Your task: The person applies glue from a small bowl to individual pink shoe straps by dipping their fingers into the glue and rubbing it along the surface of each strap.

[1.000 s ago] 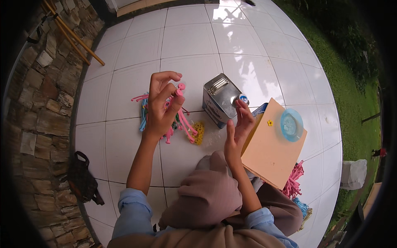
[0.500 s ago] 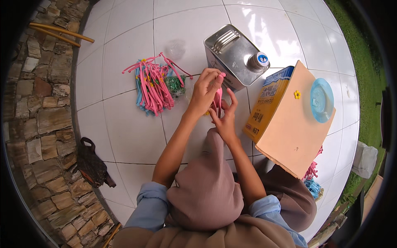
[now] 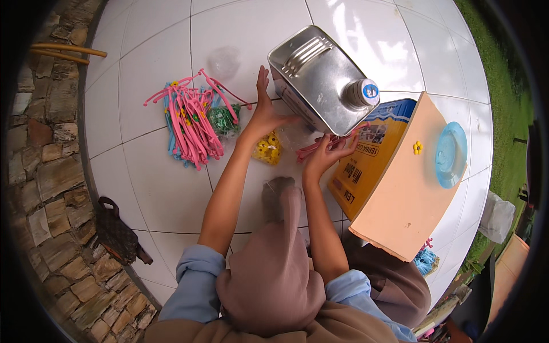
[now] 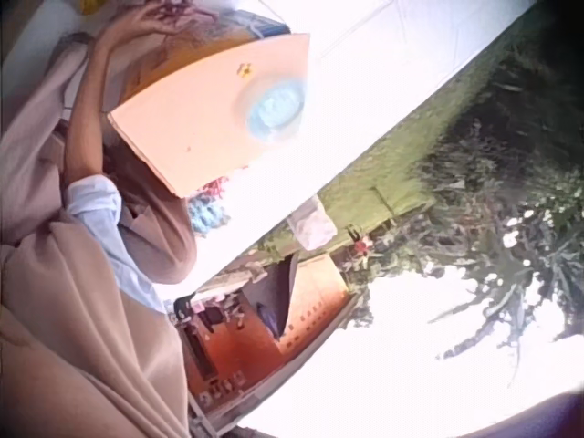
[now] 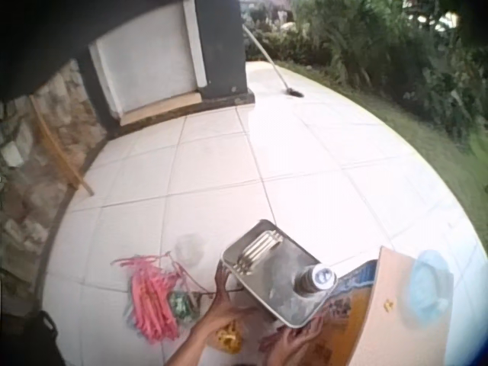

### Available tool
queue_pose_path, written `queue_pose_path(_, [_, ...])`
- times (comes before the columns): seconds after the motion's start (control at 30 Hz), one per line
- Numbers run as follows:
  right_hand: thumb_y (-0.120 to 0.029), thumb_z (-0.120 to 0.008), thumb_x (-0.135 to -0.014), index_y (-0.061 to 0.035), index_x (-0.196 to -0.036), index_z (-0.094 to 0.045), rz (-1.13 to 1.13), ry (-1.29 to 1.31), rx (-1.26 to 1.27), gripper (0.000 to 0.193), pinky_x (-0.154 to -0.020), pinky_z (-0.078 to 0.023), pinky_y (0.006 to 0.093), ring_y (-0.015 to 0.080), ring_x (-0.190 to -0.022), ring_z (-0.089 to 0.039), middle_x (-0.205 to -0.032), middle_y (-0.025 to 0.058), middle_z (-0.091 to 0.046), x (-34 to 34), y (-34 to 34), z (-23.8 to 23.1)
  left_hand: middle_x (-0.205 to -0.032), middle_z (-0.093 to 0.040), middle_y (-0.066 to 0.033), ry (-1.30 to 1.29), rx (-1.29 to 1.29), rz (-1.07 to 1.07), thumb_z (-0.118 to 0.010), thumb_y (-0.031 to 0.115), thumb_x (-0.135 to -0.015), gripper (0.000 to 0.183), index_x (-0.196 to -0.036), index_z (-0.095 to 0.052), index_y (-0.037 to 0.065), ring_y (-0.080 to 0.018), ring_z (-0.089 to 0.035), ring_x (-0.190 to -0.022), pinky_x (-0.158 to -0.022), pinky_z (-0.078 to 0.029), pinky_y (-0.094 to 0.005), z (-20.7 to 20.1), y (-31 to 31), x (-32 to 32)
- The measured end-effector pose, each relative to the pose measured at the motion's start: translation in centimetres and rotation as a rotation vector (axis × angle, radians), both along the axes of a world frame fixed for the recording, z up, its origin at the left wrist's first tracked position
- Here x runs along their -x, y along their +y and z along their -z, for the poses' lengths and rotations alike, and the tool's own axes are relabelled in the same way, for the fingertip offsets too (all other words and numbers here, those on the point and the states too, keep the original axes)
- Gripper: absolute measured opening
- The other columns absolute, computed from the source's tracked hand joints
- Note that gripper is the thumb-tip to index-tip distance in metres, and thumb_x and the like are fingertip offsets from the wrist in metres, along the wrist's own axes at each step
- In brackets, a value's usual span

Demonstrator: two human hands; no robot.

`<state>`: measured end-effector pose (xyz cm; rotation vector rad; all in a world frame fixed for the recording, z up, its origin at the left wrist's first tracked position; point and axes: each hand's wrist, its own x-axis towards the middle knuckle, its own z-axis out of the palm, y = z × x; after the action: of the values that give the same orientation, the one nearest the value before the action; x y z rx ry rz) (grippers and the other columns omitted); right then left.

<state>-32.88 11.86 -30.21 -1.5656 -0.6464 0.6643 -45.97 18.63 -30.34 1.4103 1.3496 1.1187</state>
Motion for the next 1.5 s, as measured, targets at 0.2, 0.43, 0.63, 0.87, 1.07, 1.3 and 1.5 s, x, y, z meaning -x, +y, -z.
queue_pose_path(0.2, [0.000, -0.052, -0.086, -0.0143, -0.141, -0.010, 0.060, 0.146, 0.045, 0.071, -0.077, -0.042, 0.0297, 0.0158, -0.090, -0.045, -0.120, 0.0140, -0.044, 0.6, 1.8, 0.3, -0.141, -0.021, -0.0112, -0.132, 0.026, -0.015, -0.088, 0.014, -0.048, 0.126, -0.140, -0.003, 0.014, -0.0283, -0.022, -0.133, -0.108, -0.021, -0.0497, 2.3, 2.2, -0.4])
queue_pose_path(0.43, [0.005, -0.056, -0.080, -0.0168, -0.143, -0.006, -0.069, 0.143, -0.020, 0.084, -0.079, -0.042, 0.0297, 0.0150, -0.088, -0.049, -0.113, 0.0148, -0.051, 4.2, 7.0, -0.6, -0.136, -0.026, -0.0135, -0.060, -0.104, -0.170, -0.090, 0.023, -0.049, 0.120, -0.137, -0.009, 0.009, -0.0281, -0.029, -0.128, -0.102, -0.028, -0.0472, 2.1, 7.0, 3.5])
queue_pose_path(0.63, [0.003, -0.056, -0.075, -0.0103, -0.142, -0.005, -0.229, -0.012, -0.030, 0.085, -0.081, -0.041, 0.0320, 0.0215, -0.083, -0.055, -0.104, 0.0181, -0.058, 3.4, 11.6, -1.1, -0.132, -0.028, -0.0201, -0.070, -0.177, -0.238, -0.088, 0.026, -0.054, 0.114, -0.135, -0.011, 0.002, -0.0317, -0.031, -0.125, -0.104, -0.029, -0.0412, 1.4, 9.1, 4.5])
queue_pose_path(0.87, [-0.002, -0.057, -0.076, -0.0088, -0.140, -0.004, -0.276, -0.043, 0.376, 0.084, -0.085, -0.041, 0.0357, 0.0269, -0.089, -0.056, -0.107, 0.0172, -0.059, -1.7, 5.7, 3.2, -0.119, -0.045, -0.0185, -0.289, 0.038, -0.327, -0.058, 0.010, -0.087, 0.042, -0.121, -0.035, 0.000, -0.0291, -0.047, -0.113, -0.099, -0.036, -0.0406, 0.7, -1.8, -2.8])
queue_pose_path(1.07, [0.006, -0.045, -0.077, -0.0099, -0.142, 0.010, -0.403, 0.212, 0.223, 0.087, -0.098, -0.035, 0.0367, 0.0405, -0.124, -0.039, -0.141, 0.0324, -0.023, -0.4, 3.7, 3.4, -0.127, -0.046, -0.0220, -0.163, 0.227, -0.144, -0.046, 0.023, -0.095, 0.041, -0.128, -0.035, 0.003, -0.0308, -0.047, -0.119, -0.098, -0.037, -0.0381, 5.4, -4.9, -6.6])
queue_pose_path(1.3, [0.005, -0.039, -0.079, -0.0056, -0.141, -0.006, -0.364, 0.215, 0.201, 0.071, -0.085, -0.045, 0.0329, 0.0343, -0.117, -0.048, -0.140, 0.0288, -0.027, -0.3, -2.4, -4.3, -0.121, -0.052, -0.0181, -0.171, 0.237, -0.018, -0.045, 0.018, -0.095, 0.035, -0.127, -0.040, 0.002, -0.0222, -0.050, -0.114, -0.098, -0.038, -0.0322, -1.0, -7.4, -4.3])
queue_pose_path(1.5, [0.004, -0.044, -0.081, -0.0017, -0.135, -0.021, -0.661, 0.229, -0.070, 0.059, -0.077, -0.050, 0.0297, 0.0240, -0.100, -0.060, -0.128, 0.0223, -0.039, -4.6, -3.4, -17.5, -0.110, -0.059, -0.0110, -0.225, 0.082, 0.236, -0.048, 0.021, -0.094, 0.030, -0.118, -0.050, 0.004, -0.0184, -0.055, -0.105, -0.085, -0.046, -0.0316, -18.4, -6.6, -6.4])
